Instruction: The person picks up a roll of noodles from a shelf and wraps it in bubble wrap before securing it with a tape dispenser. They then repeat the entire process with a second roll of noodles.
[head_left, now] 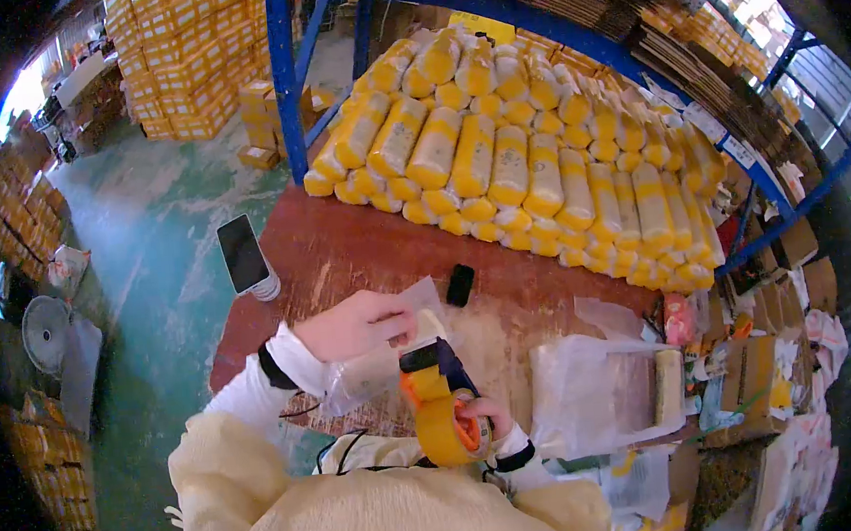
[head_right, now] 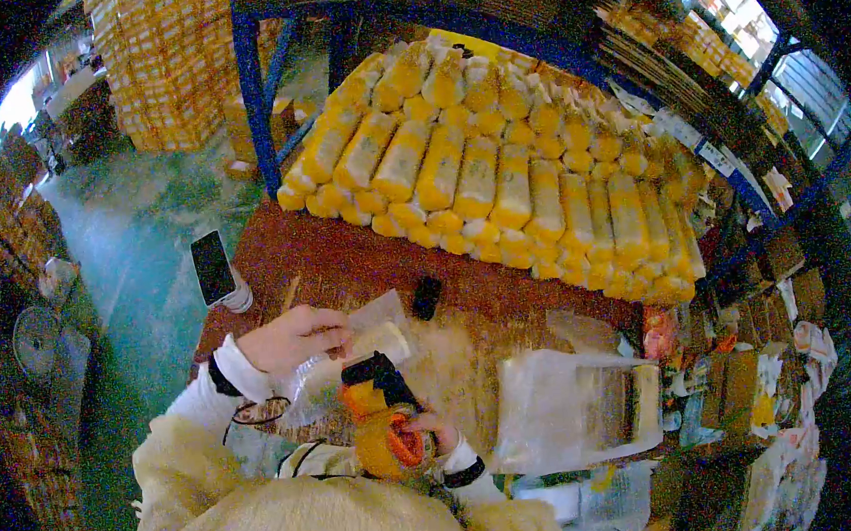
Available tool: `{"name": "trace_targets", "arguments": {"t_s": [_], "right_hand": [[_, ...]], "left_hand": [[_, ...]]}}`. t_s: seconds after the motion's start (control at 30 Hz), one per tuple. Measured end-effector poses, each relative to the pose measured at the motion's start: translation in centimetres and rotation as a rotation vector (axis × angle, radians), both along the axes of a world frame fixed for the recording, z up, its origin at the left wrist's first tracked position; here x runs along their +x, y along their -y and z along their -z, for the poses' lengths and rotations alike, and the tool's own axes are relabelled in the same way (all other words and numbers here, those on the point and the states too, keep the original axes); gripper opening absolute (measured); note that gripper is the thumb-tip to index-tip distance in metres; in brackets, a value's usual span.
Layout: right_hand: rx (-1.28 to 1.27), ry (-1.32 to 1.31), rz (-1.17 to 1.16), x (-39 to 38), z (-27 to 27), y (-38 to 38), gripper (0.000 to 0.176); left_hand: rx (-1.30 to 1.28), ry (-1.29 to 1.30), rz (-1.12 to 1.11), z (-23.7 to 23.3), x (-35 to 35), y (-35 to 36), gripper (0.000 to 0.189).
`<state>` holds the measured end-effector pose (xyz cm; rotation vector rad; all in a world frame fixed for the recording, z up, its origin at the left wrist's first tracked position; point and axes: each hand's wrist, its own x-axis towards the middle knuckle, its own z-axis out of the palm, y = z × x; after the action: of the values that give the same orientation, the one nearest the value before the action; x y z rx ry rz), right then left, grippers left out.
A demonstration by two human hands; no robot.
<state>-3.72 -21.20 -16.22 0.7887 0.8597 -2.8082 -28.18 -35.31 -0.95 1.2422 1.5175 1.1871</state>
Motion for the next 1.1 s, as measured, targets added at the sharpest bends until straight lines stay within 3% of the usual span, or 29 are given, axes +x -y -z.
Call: {"name": "trace_targets", "arguments": {"t_s": [0.1, 0.2, 0.27, 0.37, 0.47, 0.67, 0.83, 1.0, 1.1], "right_hand": [[-0.016, -0.036, 0.059, -0.2, -2.6, 1.0, 0.025], [0.292, -0.123, 0.055, 0.8, -2.0, 1.0, 0.020], [0.344, -0.137, 0.031, 1.5, 1.6, -0.1, 0.019], [0.131, -0.034, 0.030, 1.4, 5.4, -0.5, 0.018], [-0.026, 0.010, 0.004, 1.0, 4.0, -0.2, 0.018], [0.100, -0.010, 0.017, 1.7, 7.9, -0.5, 0.019], [0.163, -0.053, 0.030, 1.8, 6.3, -0.5, 0.018], [0.024, 0.014, -0.010, 1.2, 3.6, 0.0, 0.017], [0.015, 0.026, -0.013, 1.5, 5.1, -0.2, 0.016]], "left_hand": [[0.064, -0.123, -0.098, -0.9, 2.9, 1.0, 0.026], [0.199, -0.666, -0.224, 0.1, 5.7, 1.9, 0.033], [0.182, -0.556, -0.261, 1.5, 6.5, 2.0, 0.033], [0.203, -0.515, -0.315, 2.4, 6.9, 2.2, 0.030], [0.291, -0.516, -0.342, 2.6, 7.2, 2.4, 0.027], [0.294, -0.540, -0.359, 2.7, 7.2, 2.7, 0.023], [0.287, -0.514, -0.367, 2.0, 7.4, 2.4, 0.016], [0.112, -0.338, -0.418, 2.7, 7.1, 2.1, 0.013], [0.123, -0.255, -0.398, 2.2, 7.0, 2.0, 0.013]]}}
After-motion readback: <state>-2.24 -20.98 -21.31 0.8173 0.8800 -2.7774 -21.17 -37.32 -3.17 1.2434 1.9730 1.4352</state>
